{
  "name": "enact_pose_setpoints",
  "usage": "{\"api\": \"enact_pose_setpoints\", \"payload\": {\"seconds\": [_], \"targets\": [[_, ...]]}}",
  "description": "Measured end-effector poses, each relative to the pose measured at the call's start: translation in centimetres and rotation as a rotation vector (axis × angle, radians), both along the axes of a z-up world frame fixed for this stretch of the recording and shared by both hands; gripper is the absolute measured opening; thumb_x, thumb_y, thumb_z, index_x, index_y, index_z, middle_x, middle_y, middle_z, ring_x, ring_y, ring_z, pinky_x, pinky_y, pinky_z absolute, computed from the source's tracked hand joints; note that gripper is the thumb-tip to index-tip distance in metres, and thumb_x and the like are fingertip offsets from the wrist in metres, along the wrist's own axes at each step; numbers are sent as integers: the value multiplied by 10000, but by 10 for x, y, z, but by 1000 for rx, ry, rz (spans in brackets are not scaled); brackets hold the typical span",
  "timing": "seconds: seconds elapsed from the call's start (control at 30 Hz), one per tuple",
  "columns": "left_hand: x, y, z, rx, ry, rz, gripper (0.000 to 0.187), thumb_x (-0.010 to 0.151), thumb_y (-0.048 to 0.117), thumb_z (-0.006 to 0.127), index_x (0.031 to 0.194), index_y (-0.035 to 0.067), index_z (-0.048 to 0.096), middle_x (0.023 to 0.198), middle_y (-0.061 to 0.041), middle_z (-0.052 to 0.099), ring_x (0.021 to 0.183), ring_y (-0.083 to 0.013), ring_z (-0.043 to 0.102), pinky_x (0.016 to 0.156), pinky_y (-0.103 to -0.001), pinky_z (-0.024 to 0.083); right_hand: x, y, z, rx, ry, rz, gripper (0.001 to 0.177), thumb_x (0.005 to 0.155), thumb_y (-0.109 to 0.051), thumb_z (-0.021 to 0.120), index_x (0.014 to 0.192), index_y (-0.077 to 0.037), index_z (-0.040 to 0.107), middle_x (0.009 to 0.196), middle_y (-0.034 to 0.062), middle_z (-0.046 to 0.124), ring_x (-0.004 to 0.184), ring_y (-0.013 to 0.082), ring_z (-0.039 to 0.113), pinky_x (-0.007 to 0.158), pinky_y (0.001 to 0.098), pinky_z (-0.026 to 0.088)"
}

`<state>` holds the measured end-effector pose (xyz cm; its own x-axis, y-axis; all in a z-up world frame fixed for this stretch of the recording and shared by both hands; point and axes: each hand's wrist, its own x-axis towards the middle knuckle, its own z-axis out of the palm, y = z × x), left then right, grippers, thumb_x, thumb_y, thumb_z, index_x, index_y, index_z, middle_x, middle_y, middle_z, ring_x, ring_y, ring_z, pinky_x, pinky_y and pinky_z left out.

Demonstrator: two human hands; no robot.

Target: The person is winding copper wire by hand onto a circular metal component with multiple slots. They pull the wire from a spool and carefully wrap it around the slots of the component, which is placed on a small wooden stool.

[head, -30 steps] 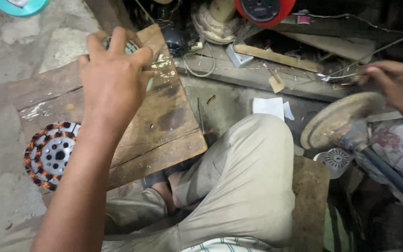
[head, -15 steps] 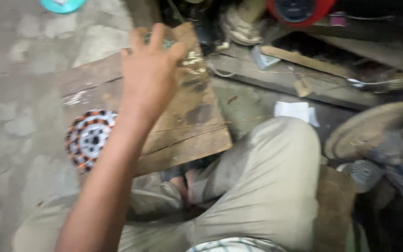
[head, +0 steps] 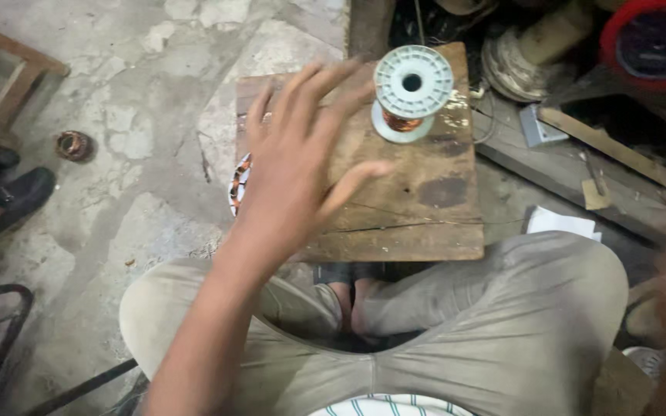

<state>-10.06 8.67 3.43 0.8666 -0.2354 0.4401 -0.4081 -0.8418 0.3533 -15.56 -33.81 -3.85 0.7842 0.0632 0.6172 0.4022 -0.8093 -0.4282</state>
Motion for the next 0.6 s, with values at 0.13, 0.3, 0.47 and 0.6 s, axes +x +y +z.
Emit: {"api": "enact_pose_setpoints", "payload": {"seconds": [0.13,0.3,0.47,0.6], "targets": [[-35,29,-18,-68,114,168,961,798,663,772,1515,109,453,1609,-173,370,1537,-441,249,1223,-641,206,30,142,16,-185,225,312,248,868,-202,801,1080,-79,763,1084,94,714,1038,263,622,952,407,466],[-37,36,-49,-8,189,198,1196,585,744,827,1503,77,446,1516,-242,382,1423,-497,286,1100,-682,246,49,247,30,-256,242,455,277,780,-231,814,1013,-87,776,957,91,679,951,311,612,828,440,461],[-34,43,-64,-41,156,192,948,635,601,870,1410,158,552,1457,-194,447,1365,-458,384,1110,-639,306,57,267,24,-223,318,376,183,826,-204,818,930,-83,729,932,84,645,938,313,594,835,423,483],[-32,47,-65,-117,124,149,851,639,484,873,1381,177,592,1466,-174,459,1361,-460,398,1128,-610,325,62,266,14,-228,277,410,168,840,-166,801,933,-69,700,939,83,634,933,304,588,838,436,476]]}}
